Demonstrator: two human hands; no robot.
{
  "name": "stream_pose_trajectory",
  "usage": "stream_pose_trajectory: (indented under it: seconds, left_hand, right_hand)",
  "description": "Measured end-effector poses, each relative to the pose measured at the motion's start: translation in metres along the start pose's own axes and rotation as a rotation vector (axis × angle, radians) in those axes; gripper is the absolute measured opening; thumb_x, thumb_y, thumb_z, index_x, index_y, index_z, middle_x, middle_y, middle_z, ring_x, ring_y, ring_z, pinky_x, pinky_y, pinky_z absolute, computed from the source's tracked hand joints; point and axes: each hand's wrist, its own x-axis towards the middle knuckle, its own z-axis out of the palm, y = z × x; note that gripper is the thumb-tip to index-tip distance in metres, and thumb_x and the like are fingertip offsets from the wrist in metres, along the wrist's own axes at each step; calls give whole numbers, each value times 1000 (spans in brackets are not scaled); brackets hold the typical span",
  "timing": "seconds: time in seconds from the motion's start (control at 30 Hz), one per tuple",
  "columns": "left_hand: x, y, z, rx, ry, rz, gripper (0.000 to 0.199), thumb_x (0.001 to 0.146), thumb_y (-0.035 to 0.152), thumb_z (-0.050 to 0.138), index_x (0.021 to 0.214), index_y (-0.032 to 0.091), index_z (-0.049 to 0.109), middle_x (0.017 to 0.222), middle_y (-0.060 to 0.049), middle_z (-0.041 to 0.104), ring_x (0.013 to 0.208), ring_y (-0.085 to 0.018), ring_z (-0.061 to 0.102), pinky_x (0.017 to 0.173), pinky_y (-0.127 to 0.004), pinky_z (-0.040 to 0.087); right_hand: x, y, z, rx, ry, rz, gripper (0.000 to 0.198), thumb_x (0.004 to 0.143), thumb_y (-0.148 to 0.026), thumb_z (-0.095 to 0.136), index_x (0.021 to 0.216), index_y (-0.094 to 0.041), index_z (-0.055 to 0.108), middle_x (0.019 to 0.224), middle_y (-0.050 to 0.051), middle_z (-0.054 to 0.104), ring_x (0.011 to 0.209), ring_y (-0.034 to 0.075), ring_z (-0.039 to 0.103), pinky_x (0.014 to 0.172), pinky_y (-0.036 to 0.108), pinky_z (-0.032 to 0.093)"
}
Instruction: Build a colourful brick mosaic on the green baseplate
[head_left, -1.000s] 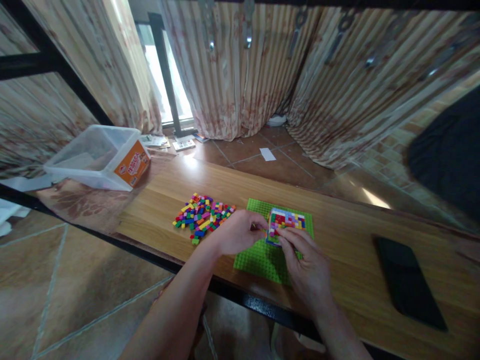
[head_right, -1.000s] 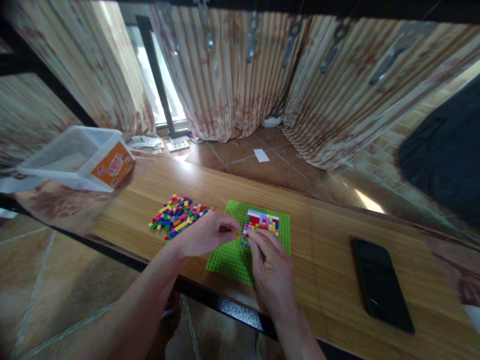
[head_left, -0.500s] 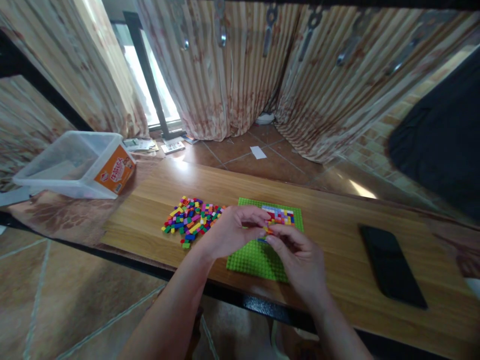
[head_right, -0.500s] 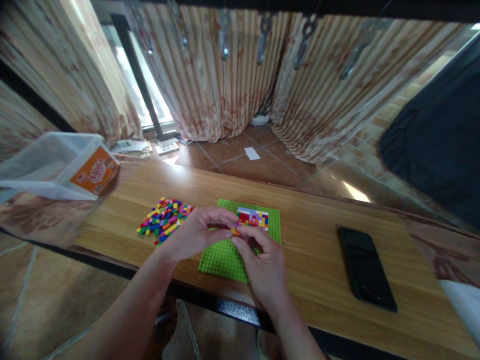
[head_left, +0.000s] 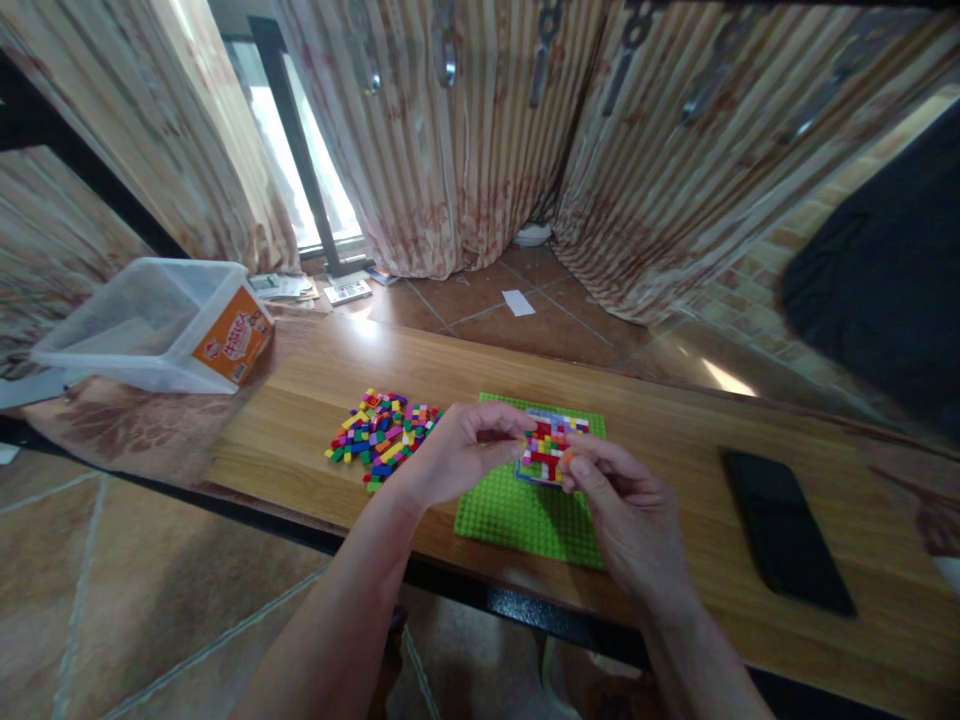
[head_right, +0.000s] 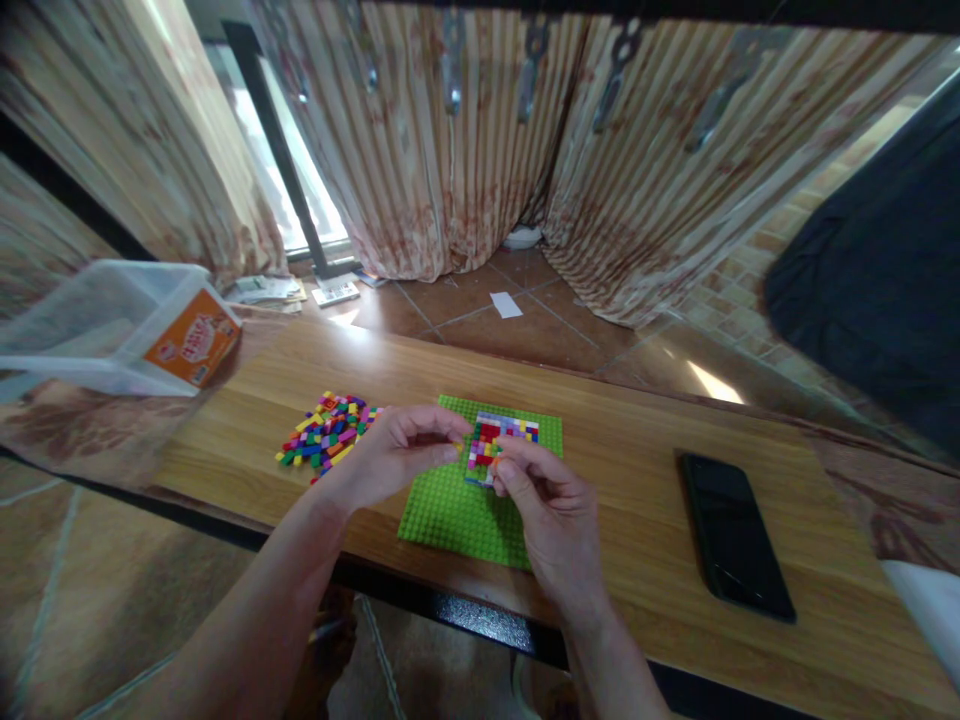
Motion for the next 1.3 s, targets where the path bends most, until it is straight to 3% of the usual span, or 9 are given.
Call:
stream_pose_trajectory:
  seconds: [0.23,0.47,0.63,0.8,1.3]
  left_hand:
    - [5,-7,-5,153,143,-67,15,78,12,63,89,12,73,79,-2,70,71,-11,59,66,-22,44]
    - [3,-11,-4,322,81,-53,18,79,11,59,89,14,74,80,-1,70,72,-12,58,66,-22,44]
    - [3,-12,-4,425,33,-57,21,80,10,56,88,15,74,76,1,69,69,-12,56,62,-21,42]
    - [3,-9,-4,470,5,-45,20,80,9,55,85,14,74,75,1,68,67,-11,56,63,-21,41]
    - [0,-16,-2,465,-99,-115,15,77,9,59,84,14,71,70,0,67,66,-12,59,60,-20,43]
  right_hand:
    - [4,-5,-17,-318,-17,-126,13,86,-30,67,94,-30,77,86,-1,74,76,14,67,70,27,55]
    - [0,6,-25,-556,-83,-171,16,89,-36,64,99,-27,72,94,0,76,83,17,71,74,30,56]
    - [0,3,-16,-732,-161,-358,14,94,-32,57,97,-25,68,95,1,75,84,17,70,73,29,54]
    - [2,9,-7,-795,-112,-486,12,93,-29,59,91,-24,70,106,4,68,101,21,61,90,38,49]
    - [0,24,2,-759,16,-429,11,88,-33,66,85,-29,75,94,2,66,94,20,56,84,39,45]
